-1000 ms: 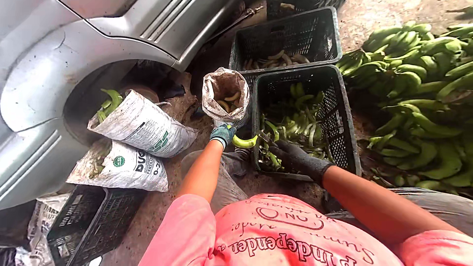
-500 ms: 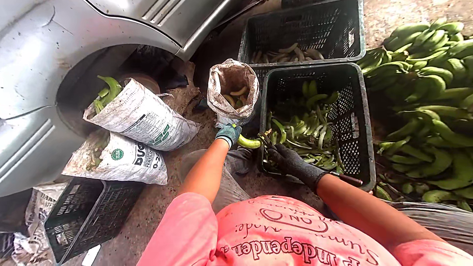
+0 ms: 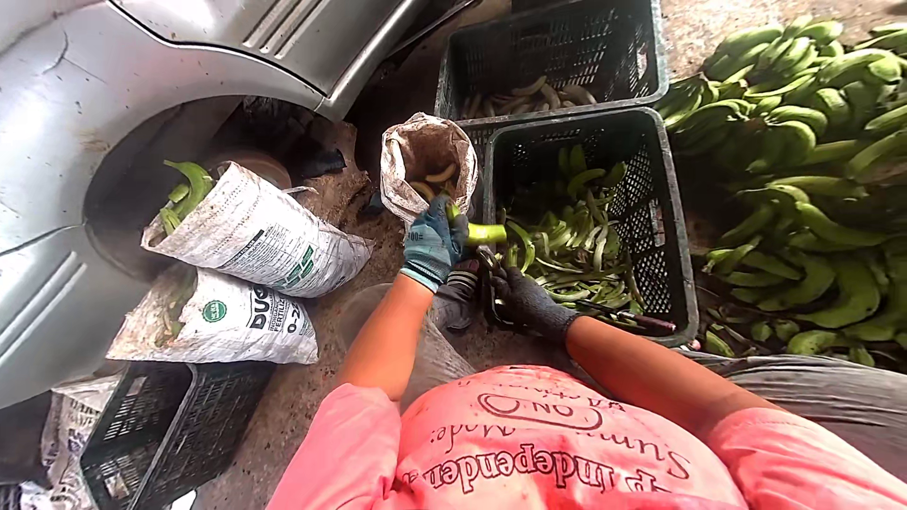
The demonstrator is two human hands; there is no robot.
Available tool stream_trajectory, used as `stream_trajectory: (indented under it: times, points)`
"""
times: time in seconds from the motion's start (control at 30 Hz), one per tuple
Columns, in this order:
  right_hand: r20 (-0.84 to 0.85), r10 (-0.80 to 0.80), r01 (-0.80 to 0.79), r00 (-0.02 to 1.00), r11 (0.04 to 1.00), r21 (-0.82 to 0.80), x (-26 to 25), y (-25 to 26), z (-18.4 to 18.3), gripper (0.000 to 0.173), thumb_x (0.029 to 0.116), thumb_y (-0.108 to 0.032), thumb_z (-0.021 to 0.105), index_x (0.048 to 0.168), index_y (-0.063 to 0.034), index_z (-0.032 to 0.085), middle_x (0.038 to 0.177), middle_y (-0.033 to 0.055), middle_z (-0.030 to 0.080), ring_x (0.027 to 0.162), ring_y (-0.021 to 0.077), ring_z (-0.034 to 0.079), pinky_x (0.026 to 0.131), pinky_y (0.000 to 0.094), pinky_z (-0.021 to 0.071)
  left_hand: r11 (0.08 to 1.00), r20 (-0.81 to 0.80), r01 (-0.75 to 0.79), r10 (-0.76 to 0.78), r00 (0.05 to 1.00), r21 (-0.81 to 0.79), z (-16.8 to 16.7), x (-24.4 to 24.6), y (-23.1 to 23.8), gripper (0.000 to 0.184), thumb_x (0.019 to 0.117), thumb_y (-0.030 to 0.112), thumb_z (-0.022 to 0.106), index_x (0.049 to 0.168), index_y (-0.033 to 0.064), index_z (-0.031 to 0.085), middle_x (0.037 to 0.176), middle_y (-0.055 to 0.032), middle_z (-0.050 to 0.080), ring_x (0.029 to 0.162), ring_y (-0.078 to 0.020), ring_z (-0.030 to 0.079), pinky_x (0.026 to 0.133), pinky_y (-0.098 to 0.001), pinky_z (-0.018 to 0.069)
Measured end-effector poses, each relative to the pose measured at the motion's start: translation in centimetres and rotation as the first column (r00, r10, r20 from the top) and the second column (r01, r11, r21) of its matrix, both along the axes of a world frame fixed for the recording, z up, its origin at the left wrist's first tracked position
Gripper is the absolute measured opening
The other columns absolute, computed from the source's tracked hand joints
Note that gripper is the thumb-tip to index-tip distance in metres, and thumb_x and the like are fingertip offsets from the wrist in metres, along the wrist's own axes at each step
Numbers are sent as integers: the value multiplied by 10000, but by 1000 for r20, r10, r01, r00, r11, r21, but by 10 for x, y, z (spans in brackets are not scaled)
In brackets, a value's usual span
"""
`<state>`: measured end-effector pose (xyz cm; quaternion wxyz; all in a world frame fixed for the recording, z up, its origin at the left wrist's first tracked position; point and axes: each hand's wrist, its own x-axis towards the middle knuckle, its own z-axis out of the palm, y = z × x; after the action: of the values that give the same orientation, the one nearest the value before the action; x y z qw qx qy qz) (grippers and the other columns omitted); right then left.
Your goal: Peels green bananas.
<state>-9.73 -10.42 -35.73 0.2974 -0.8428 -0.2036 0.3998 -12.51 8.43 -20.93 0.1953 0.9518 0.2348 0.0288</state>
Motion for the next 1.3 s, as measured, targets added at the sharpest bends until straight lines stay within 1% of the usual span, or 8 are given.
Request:
stream_trajectory:
  times: [0.13, 0.3, 0.43, 0.57, 0.87, 1.07, 1.2, 1.3]
  points:
    - [-220, -349, 388, 911, 906, 171, 5, -23, -7, 521, 1095, -483, 375, 1347, -58, 542, 1026, 198, 664, 883, 323, 676, 808, 563, 566, 913, 586, 333, -140, 798, -235, 22, 6, 10, 489, 967, 222, 623, 1384, -13, 521, 1234, -158, 664, 1063, -177, 678, 937, -367, 578]
    - [-240, -555, 604, 796, 754, 259, 50, -88, 48, 555, 1074, -569, 378, 1391, -130, 501, 932, 161, 645, 690, 280, 645, 642, 514, 579, 477, 655, 501, 238, 717, -722, 42, 30, 5, 410, 988, 194, 618, 1326, 10, 476, 1057, -162, 692, 882, -262, 706, 756, -429, 622]
    - [2, -452, 387, 892, 765, 515, 87, -124, 111, 472, 1045, -513, 517, 1388, -193, 566, 1124, 102, 669, 852, 219, 674, 738, 476, 590, 103, 533, 538, 378, 757, -837, 36, 58, -23, 406, 1087, 450, 410, 1192, 97, 581, 919, -78, 668, 777, -187, 667, 694, -363, 600]
    - [361, -172, -58, 916, 836, 546, 98, -136, 134, 430, 900, -340, 732, 1285, -164, 654, 1195, 78, 657, 1082, 231, 638, 912, 517, 550, -130, 163, 208, 290, 943, -970, 3, 85, -53, 509, 1086, 553, 306, 1175, 124, 566, 871, -55, 637, 635, -143, 617, 527, -282, 541]
    - [598, -9, -301, 801, 858, 416, 91, -118, 121, 355, 958, -340, 697, 1303, -258, 681, 1131, 57, 657, 1051, 219, 643, 893, 464, 560, 40, 12, 8, 86, 996, -999, -12, 115, -85, 409, 1092, 439, 403, 1324, 150, 576, 926, -107, 665, 633, -182, 634, 517, -309, 552]
    - [699, -123, -109, 704, 955, 277, 121, -117, 105, 426, 899, -226, 762, 1312, -234, 659, 1156, 186, 649, 1031, 397, 654, 823, 607, 561, 35, 70, 67, 105, 992, -997, -26, 116, -103, 396, 1095, 409, 400, 1262, 117, 607, 959, -63, 676, 800, -160, 659, 703, -350, 581]
    - [679, -290, 201, 674, 957, 209, 129, -103, 98, 467, 919, -239, 736, 1371, -238, 616, 1234, 251, 611, 1097, 480, 618, 828, 667, 525, 494, 131, 115, -1, 991, -862, -50, 116, -105, 473, 1127, 365, 290, 1391, 92, 570, 1307, -118, 640, 1190, -204, 618, 1006, -438, 531]
    - [657, -367, 324, 658, 926, 193, 135, -94, 90, 472, 932, -292, 721, 1386, -237, 604, 1261, 260, 601, 1113, 497, 610, 819, 684, 521, 748, 71, 137, -120, 990, -649, -46, 111, -107, 441, 1116, 332, 335, 1403, 82, 558, 1315, -157, 631, 1213, -245, 612, 1023, -474, 520]
